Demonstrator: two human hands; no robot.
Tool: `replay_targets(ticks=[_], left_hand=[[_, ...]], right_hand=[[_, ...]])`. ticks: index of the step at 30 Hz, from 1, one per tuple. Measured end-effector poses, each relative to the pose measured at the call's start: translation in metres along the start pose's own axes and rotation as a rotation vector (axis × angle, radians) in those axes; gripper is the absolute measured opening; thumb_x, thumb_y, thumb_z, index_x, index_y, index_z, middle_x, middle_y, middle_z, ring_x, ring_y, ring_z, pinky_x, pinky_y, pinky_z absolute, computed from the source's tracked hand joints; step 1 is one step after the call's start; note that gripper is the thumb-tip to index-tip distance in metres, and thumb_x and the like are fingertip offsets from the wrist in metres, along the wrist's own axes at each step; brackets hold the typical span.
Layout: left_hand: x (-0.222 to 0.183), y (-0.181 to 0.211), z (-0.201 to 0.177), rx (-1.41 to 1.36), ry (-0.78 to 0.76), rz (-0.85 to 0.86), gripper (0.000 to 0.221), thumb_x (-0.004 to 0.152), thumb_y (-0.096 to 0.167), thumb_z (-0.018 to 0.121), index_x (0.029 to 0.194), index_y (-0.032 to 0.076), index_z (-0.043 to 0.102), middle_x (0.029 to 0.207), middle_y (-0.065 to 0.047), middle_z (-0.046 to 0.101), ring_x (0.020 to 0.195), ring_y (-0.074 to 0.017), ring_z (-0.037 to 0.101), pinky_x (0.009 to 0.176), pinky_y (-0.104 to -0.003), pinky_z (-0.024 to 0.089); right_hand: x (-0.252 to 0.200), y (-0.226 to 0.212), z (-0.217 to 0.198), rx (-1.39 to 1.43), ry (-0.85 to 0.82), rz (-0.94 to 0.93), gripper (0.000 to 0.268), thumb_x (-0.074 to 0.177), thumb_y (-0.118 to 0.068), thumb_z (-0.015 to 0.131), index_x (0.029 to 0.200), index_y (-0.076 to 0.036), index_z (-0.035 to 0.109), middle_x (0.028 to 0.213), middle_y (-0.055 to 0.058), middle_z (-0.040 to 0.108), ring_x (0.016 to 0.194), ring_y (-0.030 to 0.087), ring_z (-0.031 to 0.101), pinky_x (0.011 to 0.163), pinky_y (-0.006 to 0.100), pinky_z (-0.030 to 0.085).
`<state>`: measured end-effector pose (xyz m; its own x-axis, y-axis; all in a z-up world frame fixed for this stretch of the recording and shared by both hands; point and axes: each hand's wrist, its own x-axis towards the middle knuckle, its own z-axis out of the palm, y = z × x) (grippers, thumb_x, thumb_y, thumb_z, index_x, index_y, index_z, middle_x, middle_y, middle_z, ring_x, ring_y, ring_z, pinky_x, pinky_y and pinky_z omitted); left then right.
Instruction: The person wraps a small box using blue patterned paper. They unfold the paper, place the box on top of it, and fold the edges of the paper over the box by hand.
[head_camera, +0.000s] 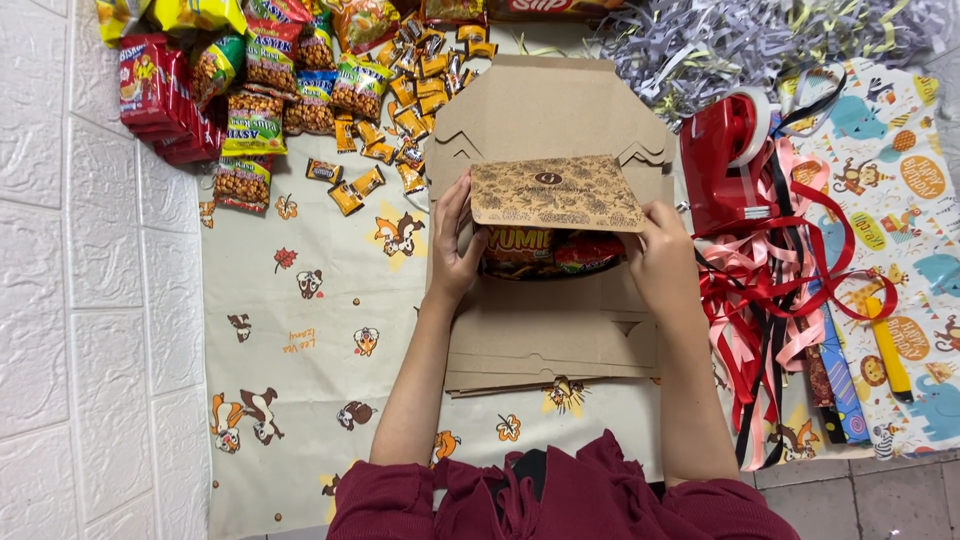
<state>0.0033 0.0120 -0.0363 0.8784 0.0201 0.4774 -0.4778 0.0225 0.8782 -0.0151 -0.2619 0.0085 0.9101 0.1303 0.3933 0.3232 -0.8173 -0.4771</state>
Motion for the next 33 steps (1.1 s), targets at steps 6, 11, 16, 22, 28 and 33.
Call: replay_targets(ticks=[6,11,16,22,28,33], left_hand=[[0.0,-0.002,-0.003,0.05,0.007,0.014,0.058,0.093,0.032,0.058,0.144,0.011,0.039,0.144,-0.015,0.037,0.138,-0.0294,0.033,0.113,-0.045,0.029],[-0.001,0.001,-0.002,0.03,0.007,0.002,0.056,0.094,0.029,0.057,0.144,0.012,0.04,0.146,-0.013,0.037,0.139,-0.0282,0.032,0.113,-0.044,0.029],[0.006,0.012,0.001,-0.029,0.016,0.013,0.055,0.089,0.007,0.053,0.143,0.009,0.041,0.146,-0.016,0.035,0.139,-0.0299,0.031,0.113,-0.043,0.029],[0.013,0.034,-0.007,0.201,-0.068,0.024,0.044,0.103,0.031,0.041,0.144,0.016,0.038,0.148,-0.011,0.038,0.137,-0.0248,0.039,0.116,-0.042,0.032],[0.013,0.027,-0.007,0.092,-0.023,-0.017,0.047,0.095,0.02,0.05,0.14,0.012,0.045,0.144,-0.014,0.042,0.136,-0.0301,0.037,0.112,-0.045,0.032],[0.013,0.022,-0.007,-0.005,-0.051,-0.052,0.057,0.083,0.002,0.048,0.14,0.011,0.046,0.144,-0.018,0.041,0.135,-0.033,0.037,0.111,-0.046,0.034]], right_hand=[[0.026,-0.061,-0.063,0.201,-0.06,0.128,0.042,0.091,0.012,0.044,0.13,0.002,0.055,0.098,0.024,0.059,0.091,0.038,0.062,0.084,0.047,0.048],[0.036,-0.085,-0.077,0.27,0.159,0.003,0.033,0.103,-0.007,0.044,0.132,0.007,0.05,0.109,0.022,0.055,0.105,0.036,0.055,0.093,0.045,0.044],[0.049,-0.118,-0.07,0.08,0.123,-0.302,0.035,0.089,-0.018,0.072,0.12,-0.004,0.065,0.118,0.014,0.058,0.12,0.037,0.049,0.114,0.052,0.023],[0.068,-0.174,-0.051,-0.198,-0.155,-0.616,0.032,0.098,-0.007,0.051,0.128,-0.009,0.058,0.13,0.011,0.058,0.125,0.03,0.049,0.11,0.061,0.021],[0.071,-0.162,0.004,-0.26,0.044,-0.65,0.017,0.082,-0.016,0.072,0.098,-0.017,0.069,0.1,0.003,0.066,0.094,0.019,0.064,0.106,0.054,0.034],[0.067,-0.149,0.013,-0.24,0.02,-0.595,0.009,0.089,-0.016,0.065,0.098,-0.015,0.066,0.094,0.001,0.062,0.09,0.018,0.064,0.092,0.035,0.05]])
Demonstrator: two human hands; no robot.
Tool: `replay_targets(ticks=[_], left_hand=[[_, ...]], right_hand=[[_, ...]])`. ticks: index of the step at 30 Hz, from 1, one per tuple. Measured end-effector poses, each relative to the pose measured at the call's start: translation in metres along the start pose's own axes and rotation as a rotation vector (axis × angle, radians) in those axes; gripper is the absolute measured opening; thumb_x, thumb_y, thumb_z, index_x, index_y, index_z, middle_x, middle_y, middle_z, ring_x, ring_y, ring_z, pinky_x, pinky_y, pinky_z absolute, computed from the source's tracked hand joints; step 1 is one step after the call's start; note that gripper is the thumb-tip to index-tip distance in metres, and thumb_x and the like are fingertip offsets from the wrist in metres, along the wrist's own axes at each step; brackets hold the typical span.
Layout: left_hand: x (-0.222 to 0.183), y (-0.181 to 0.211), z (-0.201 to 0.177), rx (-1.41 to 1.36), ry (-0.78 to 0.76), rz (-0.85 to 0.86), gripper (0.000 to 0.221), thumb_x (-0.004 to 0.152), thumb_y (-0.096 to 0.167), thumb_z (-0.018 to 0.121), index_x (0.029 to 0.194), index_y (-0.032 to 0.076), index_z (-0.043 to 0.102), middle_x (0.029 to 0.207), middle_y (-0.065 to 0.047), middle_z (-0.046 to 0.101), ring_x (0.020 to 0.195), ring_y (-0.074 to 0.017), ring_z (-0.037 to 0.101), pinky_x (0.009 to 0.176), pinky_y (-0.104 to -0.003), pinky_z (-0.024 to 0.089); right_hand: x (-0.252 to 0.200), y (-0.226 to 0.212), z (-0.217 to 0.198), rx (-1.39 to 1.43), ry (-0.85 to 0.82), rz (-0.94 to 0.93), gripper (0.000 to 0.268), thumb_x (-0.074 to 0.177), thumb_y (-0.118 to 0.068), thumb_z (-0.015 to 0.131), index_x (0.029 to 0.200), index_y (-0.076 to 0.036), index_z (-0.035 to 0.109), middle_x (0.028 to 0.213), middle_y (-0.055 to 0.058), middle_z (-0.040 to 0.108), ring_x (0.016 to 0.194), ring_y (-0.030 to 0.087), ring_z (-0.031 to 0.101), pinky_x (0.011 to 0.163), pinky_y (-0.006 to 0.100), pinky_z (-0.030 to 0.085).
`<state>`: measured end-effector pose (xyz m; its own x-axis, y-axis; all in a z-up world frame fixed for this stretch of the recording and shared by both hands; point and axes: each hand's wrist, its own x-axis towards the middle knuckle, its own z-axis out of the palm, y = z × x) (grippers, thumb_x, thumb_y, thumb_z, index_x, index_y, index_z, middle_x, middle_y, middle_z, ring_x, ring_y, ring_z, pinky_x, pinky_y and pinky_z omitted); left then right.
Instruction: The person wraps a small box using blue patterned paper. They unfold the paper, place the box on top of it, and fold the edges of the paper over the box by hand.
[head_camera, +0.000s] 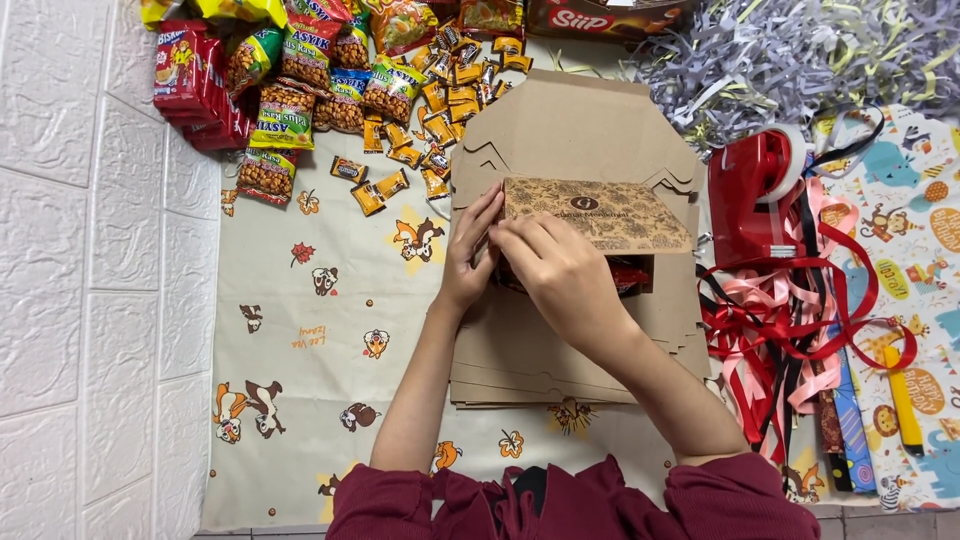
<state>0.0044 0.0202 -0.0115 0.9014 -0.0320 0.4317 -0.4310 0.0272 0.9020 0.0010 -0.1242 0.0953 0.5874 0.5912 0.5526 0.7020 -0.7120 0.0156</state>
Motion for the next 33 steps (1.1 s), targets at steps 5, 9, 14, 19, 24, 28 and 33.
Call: replay_targets(ticks=[5,9,14,19,24,28,33], left_hand=[[-0.003,-0.009,-0.001,-0.067,-0.022,-0.019,0.064,0.078,0.004,0.049,0.142,0.008,0.043,0.146,-0.017,0.039,0.136,-0.0321,0.036,0.11,-0.045,0.035],[-0.002,-0.01,-0.006,-0.067,-0.055,-0.015,0.065,0.078,0.013,0.054,0.141,0.004,0.042,0.147,-0.018,0.038,0.137,-0.0332,0.034,0.111,-0.046,0.032],[0.003,-0.003,-0.01,-0.088,-0.094,-0.071,0.068,0.075,0.014,0.055,0.141,0.006,0.044,0.15,-0.017,0.034,0.139,-0.0346,0.03,0.112,-0.047,0.03],[0.006,0.001,-0.013,-0.142,-0.157,-0.111,0.071,0.078,0.02,0.056,0.146,0.01,0.038,0.155,-0.015,0.026,0.142,-0.0326,0.025,0.114,-0.047,0.027],[0.006,-0.002,-0.015,-0.2,-0.144,-0.123,0.064,0.086,0.025,0.058,0.144,0.007,0.039,0.154,-0.016,0.026,0.142,-0.0294,0.024,0.116,-0.043,0.024],[0.004,0.0,-0.012,-0.272,-0.129,-0.158,0.062,0.087,0.022,0.056,0.144,0.006,0.038,0.155,-0.016,0.024,0.143,-0.0282,0.022,0.116,-0.042,0.023],[0.005,0.0,-0.012,-0.274,-0.119,-0.175,0.061,0.088,0.022,0.058,0.143,0.005,0.039,0.154,-0.016,0.027,0.142,-0.0279,0.024,0.117,-0.041,0.021]], right_hand=[[0.006,0.002,-0.015,0.077,0.042,0.017,0.007,0.091,-0.014,0.065,0.097,-0.015,0.067,0.09,0.001,0.063,0.087,0.017,0.064,0.085,0.031,0.052],[0.009,0.006,-0.018,0.101,0.124,0.013,0.007,0.089,-0.009,0.066,0.096,-0.011,0.068,0.092,0.004,0.064,0.086,0.02,0.064,0.085,0.033,0.053],[0.009,0.006,-0.02,0.11,0.115,-0.024,0.008,0.09,-0.007,0.063,0.097,-0.009,0.067,0.095,0.005,0.064,0.09,0.02,0.065,0.088,0.034,0.052],[0.016,0.009,-0.027,0.151,0.128,-0.039,0.007,0.092,-0.003,0.061,0.096,-0.005,0.067,0.092,0.007,0.064,0.088,0.022,0.065,0.086,0.036,0.052],[0.019,0.009,-0.027,0.155,0.144,-0.047,0.006,0.091,-0.003,0.062,0.093,-0.006,0.068,0.089,0.008,0.065,0.084,0.022,0.065,0.084,0.035,0.053],[0.013,0.005,-0.021,0.192,0.118,-0.041,0.005,0.091,-0.005,0.061,0.092,-0.006,0.067,0.088,0.007,0.064,0.084,0.022,0.065,0.084,0.036,0.053],[0.011,0.005,-0.02,0.221,0.138,-0.041,0.001,0.088,-0.006,0.066,0.088,-0.006,0.066,0.085,0.006,0.064,0.08,0.021,0.065,0.079,0.034,0.053]])
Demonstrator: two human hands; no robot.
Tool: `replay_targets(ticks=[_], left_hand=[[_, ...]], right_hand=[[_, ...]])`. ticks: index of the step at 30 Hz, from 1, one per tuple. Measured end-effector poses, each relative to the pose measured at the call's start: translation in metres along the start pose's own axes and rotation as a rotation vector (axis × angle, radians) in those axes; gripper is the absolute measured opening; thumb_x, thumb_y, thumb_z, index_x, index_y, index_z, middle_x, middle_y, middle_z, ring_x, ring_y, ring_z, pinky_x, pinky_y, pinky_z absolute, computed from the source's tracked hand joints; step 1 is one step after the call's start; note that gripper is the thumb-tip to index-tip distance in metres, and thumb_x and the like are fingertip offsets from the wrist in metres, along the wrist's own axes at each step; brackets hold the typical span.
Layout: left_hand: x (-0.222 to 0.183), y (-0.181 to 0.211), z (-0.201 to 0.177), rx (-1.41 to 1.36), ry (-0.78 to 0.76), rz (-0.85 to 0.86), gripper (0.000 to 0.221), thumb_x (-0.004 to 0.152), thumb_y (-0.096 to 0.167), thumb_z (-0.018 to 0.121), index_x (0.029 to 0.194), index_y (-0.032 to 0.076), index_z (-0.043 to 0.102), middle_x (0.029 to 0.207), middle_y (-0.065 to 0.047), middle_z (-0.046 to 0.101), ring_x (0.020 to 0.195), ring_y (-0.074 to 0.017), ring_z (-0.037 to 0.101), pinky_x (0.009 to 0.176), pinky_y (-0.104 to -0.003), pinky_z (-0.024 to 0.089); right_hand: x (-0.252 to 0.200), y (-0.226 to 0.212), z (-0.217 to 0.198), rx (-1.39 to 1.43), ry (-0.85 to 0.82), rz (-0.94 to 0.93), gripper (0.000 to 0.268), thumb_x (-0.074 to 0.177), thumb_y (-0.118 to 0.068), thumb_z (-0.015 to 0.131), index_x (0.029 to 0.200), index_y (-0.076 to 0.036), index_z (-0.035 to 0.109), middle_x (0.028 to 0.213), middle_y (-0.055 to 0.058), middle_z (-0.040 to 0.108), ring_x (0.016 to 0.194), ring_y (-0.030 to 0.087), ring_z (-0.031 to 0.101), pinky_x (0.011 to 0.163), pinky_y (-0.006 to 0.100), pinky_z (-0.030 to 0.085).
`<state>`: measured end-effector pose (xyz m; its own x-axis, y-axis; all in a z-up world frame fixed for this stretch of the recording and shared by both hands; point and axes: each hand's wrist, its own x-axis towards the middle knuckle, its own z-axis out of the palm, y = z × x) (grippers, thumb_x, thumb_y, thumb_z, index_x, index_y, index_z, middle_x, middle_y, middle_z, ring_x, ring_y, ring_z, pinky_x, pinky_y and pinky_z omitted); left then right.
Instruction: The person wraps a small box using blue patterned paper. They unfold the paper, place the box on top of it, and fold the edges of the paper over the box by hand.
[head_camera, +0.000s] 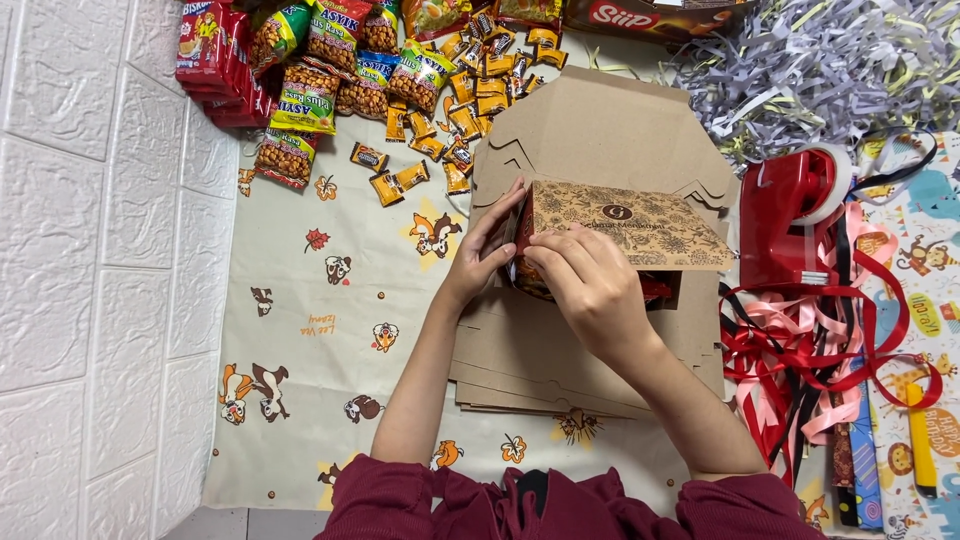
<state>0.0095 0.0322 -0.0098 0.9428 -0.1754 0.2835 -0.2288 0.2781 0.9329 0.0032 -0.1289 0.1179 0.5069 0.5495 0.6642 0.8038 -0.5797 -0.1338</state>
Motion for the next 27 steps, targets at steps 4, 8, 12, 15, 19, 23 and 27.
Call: replay_targets(ticks=[4,8,12,15,19,23,27], left_hand=[[0.0012,-0.0003,-0.0009,-0.002,0.005,0.0,0.059,0.09,0.024,0.058,0.143,0.005,0.04,0.153,-0.017,0.028,0.142,-0.0278,0.024,0.116,-0.041,0.021],[0.0017,-0.0023,-0.0007,-0.006,0.012,0.005,0.058,0.091,0.024,0.056,0.143,0.004,0.04,0.153,-0.018,0.029,0.142,-0.0291,0.024,0.116,-0.042,0.02],[0.0012,-0.0034,-0.0007,-0.016,0.02,0.01,0.056,0.091,0.022,0.056,0.142,0.004,0.041,0.152,-0.018,0.03,0.142,-0.0291,0.025,0.116,-0.042,0.02],[0.0014,-0.0068,-0.0004,-0.016,0.031,0.012,0.057,0.091,0.024,0.055,0.142,0.004,0.041,0.152,-0.018,0.03,0.141,-0.0299,0.026,0.116,-0.043,0.021],[0.001,-0.0071,-0.0014,0.001,0.031,0.025,0.055,0.092,0.022,0.055,0.142,0.003,0.041,0.152,-0.018,0.031,0.141,-0.0292,0.026,0.116,-0.042,0.021],[0.0007,-0.0087,-0.0011,0.023,0.04,0.035,0.055,0.092,0.023,0.054,0.142,0.003,0.041,0.151,-0.018,0.032,0.141,-0.0302,0.026,0.117,-0.045,0.018],[0.0011,-0.0082,-0.001,0.05,0.044,0.051,0.054,0.093,0.023,0.053,0.141,0.002,0.042,0.15,-0.019,0.033,0.141,-0.0305,0.027,0.117,-0.045,0.016]], right_hand=[[-0.0016,-0.0013,0.004,0.002,0.035,0.014,0.002,0.087,-0.005,0.068,0.088,-0.006,0.067,0.085,0.006,0.064,0.078,0.021,0.064,0.077,0.034,0.053],[-0.0024,-0.0045,0.0065,0.006,0.056,0.025,0.003,0.086,-0.006,0.07,0.087,-0.006,0.067,0.081,0.006,0.064,0.075,0.021,0.064,0.076,0.034,0.054],[-0.0045,-0.006,0.0046,0.02,0.073,0.024,0.003,0.086,-0.007,0.07,0.086,-0.006,0.067,0.081,0.006,0.064,0.077,0.021,0.065,0.077,0.034,0.054],[-0.0031,-0.0035,-0.0002,0.038,0.077,0.04,0.002,0.086,-0.007,0.07,0.087,-0.006,0.068,0.081,0.006,0.064,0.076,0.022,0.065,0.077,0.035,0.054],[-0.0027,-0.0028,0.0013,0.043,0.086,0.043,0.003,0.086,-0.006,0.07,0.087,-0.005,0.068,0.081,0.007,0.065,0.075,0.023,0.065,0.076,0.035,0.055],[-0.0031,-0.0027,0.0013,0.028,0.083,0.029,0.002,0.086,-0.006,0.069,0.087,-0.006,0.068,0.08,0.006,0.064,0.074,0.022,0.064,0.074,0.035,0.055],[-0.005,-0.0053,0.0027,0.008,0.062,0.005,0.003,0.086,-0.006,0.069,0.085,-0.006,0.067,0.08,0.006,0.064,0.074,0.021,0.064,0.074,0.034,0.054]])
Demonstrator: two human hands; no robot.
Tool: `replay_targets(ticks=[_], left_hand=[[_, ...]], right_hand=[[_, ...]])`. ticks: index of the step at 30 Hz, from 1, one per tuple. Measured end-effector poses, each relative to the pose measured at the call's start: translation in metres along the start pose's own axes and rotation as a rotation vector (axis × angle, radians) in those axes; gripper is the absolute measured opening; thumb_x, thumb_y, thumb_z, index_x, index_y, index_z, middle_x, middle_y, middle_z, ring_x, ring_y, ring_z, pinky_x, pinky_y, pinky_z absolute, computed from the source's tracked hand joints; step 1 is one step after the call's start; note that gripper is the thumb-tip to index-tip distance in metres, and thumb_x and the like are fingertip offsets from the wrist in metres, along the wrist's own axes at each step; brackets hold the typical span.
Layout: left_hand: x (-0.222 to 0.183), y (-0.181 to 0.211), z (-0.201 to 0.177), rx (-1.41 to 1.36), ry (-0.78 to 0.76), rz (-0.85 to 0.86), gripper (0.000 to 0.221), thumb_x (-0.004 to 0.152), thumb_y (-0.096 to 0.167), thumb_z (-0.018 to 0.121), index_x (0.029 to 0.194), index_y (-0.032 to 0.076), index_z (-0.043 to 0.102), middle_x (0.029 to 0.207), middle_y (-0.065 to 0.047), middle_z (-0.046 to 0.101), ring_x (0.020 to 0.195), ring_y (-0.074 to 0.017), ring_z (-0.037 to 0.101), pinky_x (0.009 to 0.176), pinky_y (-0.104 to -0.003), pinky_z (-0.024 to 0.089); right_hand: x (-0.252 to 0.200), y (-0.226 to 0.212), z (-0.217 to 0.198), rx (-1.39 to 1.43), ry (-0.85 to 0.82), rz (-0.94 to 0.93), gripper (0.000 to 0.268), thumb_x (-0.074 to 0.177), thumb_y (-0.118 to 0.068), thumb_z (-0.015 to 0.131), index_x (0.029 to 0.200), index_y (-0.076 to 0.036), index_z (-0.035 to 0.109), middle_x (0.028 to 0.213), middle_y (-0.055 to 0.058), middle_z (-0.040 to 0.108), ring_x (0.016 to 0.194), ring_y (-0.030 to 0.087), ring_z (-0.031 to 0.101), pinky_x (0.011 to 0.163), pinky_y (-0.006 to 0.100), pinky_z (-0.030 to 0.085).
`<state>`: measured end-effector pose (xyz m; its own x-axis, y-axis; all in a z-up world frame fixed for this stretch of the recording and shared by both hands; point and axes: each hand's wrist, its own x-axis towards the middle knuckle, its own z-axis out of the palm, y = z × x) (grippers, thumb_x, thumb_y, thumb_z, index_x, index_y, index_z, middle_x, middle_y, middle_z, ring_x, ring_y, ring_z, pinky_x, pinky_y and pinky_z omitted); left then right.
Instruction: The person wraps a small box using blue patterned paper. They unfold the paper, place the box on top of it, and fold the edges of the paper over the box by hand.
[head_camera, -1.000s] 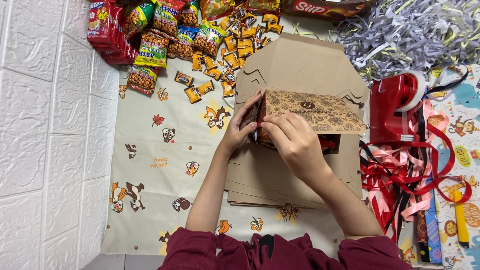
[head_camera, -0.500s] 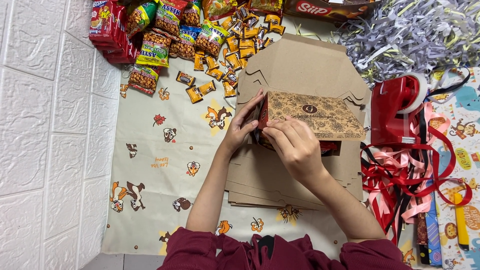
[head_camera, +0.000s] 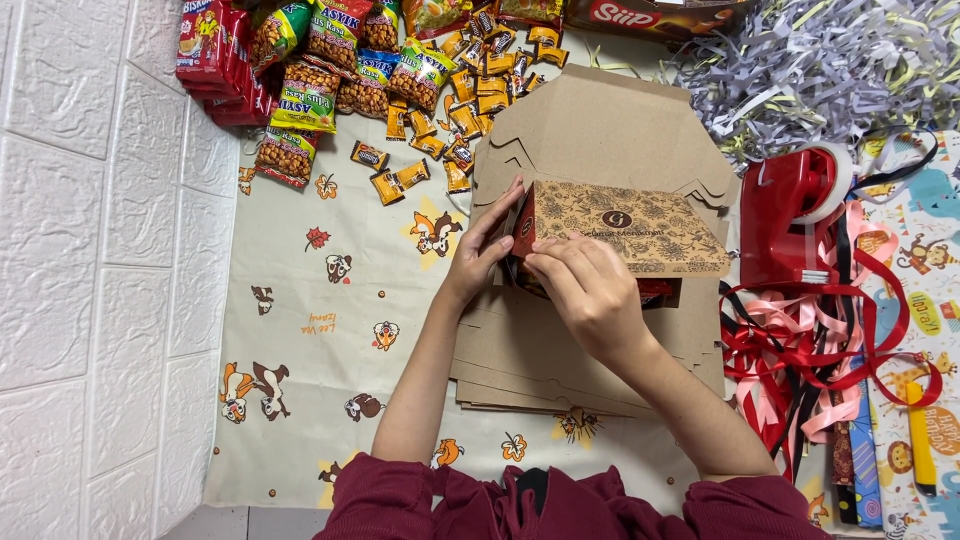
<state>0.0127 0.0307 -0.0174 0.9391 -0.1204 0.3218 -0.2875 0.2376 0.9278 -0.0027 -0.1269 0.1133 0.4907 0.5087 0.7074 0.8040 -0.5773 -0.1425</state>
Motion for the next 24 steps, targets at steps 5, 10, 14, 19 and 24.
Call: replay_targets(ticks=[5,10,14,19,24], left_hand=[[0.0,-0.001,0.001,0.011,0.001,0.004,0.054,0.093,0.024,0.053,0.142,0.003,0.042,0.15,-0.018,0.034,0.141,-0.03,0.027,0.117,-0.045,0.017],[0.001,0.0,0.002,0.011,-0.008,0.013,0.054,0.093,0.022,0.054,0.142,0.003,0.041,0.151,-0.017,0.033,0.141,-0.0301,0.027,0.117,-0.045,0.019],[0.002,0.004,0.002,0.048,-0.014,0.025,0.053,0.093,0.022,0.054,0.141,0.003,0.042,0.15,-0.018,0.034,0.141,-0.03,0.027,0.116,-0.046,0.019],[0.002,0.005,0.005,0.118,-0.021,0.043,0.053,0.094,0.025,0.052,0.142,0.004,0.042,0.151,-0.017,0.034,0.141,-0.0306,0.028,0.116,-0.046,0.02],[0.001,0.003,0.01,0.159,-0.025,0.056,0.052,0.099,0.031,0.047,0.144,0.008,0.039,0.153,-0.014,0.029,0.142,-0.0293,0.024,0.116,-0.046,0.02]], right_hand=[[-0.008,-0.001,0.005,-0.021,-0.046,-0.035,0.003,0.088,-0.007,0.067,0.085,-0.006,0.067,0.08,0.006,0.064,0.075,0.021,0.065,0.075,0.034,0.054],[-0.016,-0.003,0.012,-0.02,-0.077,-0.052,0.006,0.09,-0.007,0.063,0.086,-0.005,0.066,0.082,0.008,0.065,0.08,0.022,0.066,0.079,0.034,0.054],[-0.021,-0.006,0.016,-0.01,-0.092,-0.048,0.008,0.091,-0.006,0.061,0.086,-0.003,0.066,0.084,0.009,0.065,0.083,0.022,0.066,0.08,0.034,0.054],[-0.034,-0.007,0.025,-0.036,-0.114,-0.036,0.01,0.093,-0.009,0.059,0.088,-0.005,0.067,0.087,0.008,0.066,0.086,0.021,0.066,0.085,0.034,0.054],[-0.045,-0.011,0.034,-0.049,-0.111,0.008,0.006,0.09,-0.009,0.063,0.09,-0.005,0.067,0.088,0.009,0.066,0.088,0.021,0.066,0.088,0.036,0.052]])
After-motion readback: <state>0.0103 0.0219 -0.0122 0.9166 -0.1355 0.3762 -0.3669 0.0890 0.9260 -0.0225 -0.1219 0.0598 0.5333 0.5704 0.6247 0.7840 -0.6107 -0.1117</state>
